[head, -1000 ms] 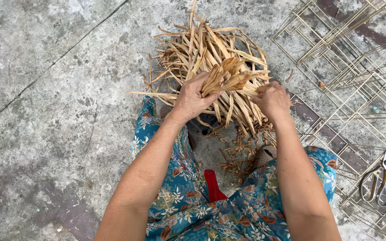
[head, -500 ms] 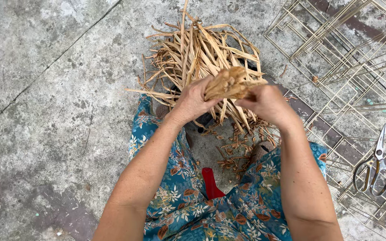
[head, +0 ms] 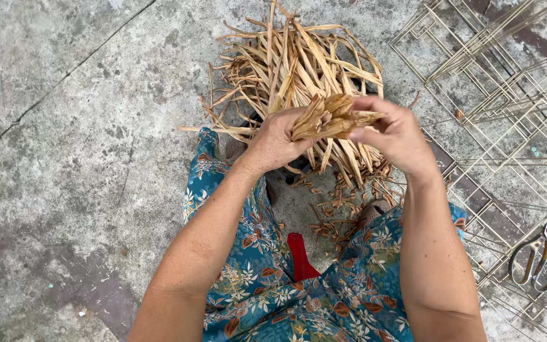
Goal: The person sits on the ground and cuts dried palm leaves into shorter strips with scissors, letting trimmings fall beside them. They then gather, sort and arrange the cut leaf strips into bundles and lay them over wire frames on the ground.
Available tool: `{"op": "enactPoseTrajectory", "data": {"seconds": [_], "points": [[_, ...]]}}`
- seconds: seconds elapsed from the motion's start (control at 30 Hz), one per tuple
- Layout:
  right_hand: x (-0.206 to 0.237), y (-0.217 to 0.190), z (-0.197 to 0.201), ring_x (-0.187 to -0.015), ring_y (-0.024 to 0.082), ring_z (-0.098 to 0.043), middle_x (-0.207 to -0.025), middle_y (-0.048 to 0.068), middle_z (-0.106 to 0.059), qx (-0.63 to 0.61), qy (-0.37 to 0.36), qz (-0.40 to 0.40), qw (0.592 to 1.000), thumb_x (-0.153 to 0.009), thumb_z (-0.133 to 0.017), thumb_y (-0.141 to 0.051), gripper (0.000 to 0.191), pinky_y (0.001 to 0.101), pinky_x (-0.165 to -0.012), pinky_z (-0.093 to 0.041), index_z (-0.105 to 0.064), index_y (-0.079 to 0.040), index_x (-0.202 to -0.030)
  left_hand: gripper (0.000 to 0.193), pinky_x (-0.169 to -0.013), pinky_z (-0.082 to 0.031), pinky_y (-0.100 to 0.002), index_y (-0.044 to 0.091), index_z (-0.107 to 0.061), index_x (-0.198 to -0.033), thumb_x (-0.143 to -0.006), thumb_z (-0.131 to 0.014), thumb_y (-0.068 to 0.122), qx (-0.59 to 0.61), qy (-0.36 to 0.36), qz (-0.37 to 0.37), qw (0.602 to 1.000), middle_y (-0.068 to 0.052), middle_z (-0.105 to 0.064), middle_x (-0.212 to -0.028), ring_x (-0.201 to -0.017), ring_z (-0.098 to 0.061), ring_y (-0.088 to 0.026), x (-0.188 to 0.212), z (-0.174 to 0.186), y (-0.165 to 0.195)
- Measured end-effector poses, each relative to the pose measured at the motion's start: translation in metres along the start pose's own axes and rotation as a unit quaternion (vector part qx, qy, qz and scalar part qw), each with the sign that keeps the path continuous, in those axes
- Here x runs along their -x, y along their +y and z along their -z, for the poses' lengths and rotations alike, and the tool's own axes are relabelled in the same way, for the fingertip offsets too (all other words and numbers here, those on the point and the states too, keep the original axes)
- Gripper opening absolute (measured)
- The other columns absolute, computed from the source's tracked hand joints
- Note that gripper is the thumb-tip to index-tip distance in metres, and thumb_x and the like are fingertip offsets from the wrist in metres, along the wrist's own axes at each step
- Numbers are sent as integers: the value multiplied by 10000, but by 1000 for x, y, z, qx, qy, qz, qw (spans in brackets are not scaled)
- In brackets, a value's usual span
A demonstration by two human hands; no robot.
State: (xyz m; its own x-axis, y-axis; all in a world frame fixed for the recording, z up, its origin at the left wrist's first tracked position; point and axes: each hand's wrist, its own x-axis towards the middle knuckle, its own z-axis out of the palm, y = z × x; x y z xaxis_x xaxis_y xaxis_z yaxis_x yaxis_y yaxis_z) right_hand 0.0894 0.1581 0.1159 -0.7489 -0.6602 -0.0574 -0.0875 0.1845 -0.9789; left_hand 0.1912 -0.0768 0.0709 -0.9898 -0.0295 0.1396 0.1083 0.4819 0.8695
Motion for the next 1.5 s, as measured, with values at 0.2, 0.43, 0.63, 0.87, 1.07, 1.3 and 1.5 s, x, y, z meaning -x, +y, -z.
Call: {"op": "enactPoseTrajectory", "data": {"seconds": [0.2,0.43,0.63,0.87,1.07,1.3,1.5], "points": [[-43,53,-13,-827,184,-672,-1019,109,-749,-197,197,-126,952,-1087,-535,-429,423,353,-808,-611,-686,-34,-1093,296,-842,-633,-308,87,-704,-1064,-925,-851,303,55,95,61,992,-29,-748,-915,-881,-722,-102,2,7,-17],[-38,127,-121,-1273,288,-554,-1530,107,-430,442,-154,-186,864,-950,-669,-438,577,432,-1044,-469,-502,-252,-1470,271,-812,-611,-291,81,-723,-1101,-907,-835,233,82,139,-1,987,-8,-784,-952,-895,-722,-77,6,16,-16],[-34,131,-133,-1311,281,-526,-1550,109,-403,544,-192,-171,799,-944,-626,-266,668,383,-987,-548,-356,-219,-1553,333,-853,-611,-294,69,-706,-1147,-881,-853,208,74,133,0,988,-23,-777,-998,-948,-722,-80,4,17,-12],[-43,72,-89,-1192,223,-622,-1412,74,-600,460,-116,-129,871,-861,-458,153,766,357,-1055,-487,-493,-236,-1520,347,-843,-601,-297,69,-707,-1152,-882,-854,230,52,115,-1,992,-26,-766,-1005,-935,-718,-89,1,22,-2],[-23,34,-67,-1252,212,-589,-1431,26,-577,343,-84,-119,928,-883,-563,54,621,362,-1111,-453,-584,-239,-1431,330,-821,-606,-295,72,-712,-1127,-880,-855,238,44,116,14,992,-21,-780,-979,-918,-725,-82,-2,16,0],[-29,85,-119,-1221,283,-625,-1582,124,-393,374,-165,-149,900,-859,-500,116,748,357,-997,-549,-416,-204,-1529,345,-842,-616,-301,50,-699,-1134,-890,-842,248,47,127,-10,991,-34,-789,-988,-926,-733,-78,-4,6,-3],[-45,147,-138,-1190,320,-659,-1461,163,-568,433,-159,-84,883,-915,-583,-19,590,435,-996,-551,-492,-152,-1482,332,-802,-619,-299,48,-705,-1102,-886,-856,249,44,127,9,991,-42,-795,-945,-883,-742,-88,1,11,-3]]}}
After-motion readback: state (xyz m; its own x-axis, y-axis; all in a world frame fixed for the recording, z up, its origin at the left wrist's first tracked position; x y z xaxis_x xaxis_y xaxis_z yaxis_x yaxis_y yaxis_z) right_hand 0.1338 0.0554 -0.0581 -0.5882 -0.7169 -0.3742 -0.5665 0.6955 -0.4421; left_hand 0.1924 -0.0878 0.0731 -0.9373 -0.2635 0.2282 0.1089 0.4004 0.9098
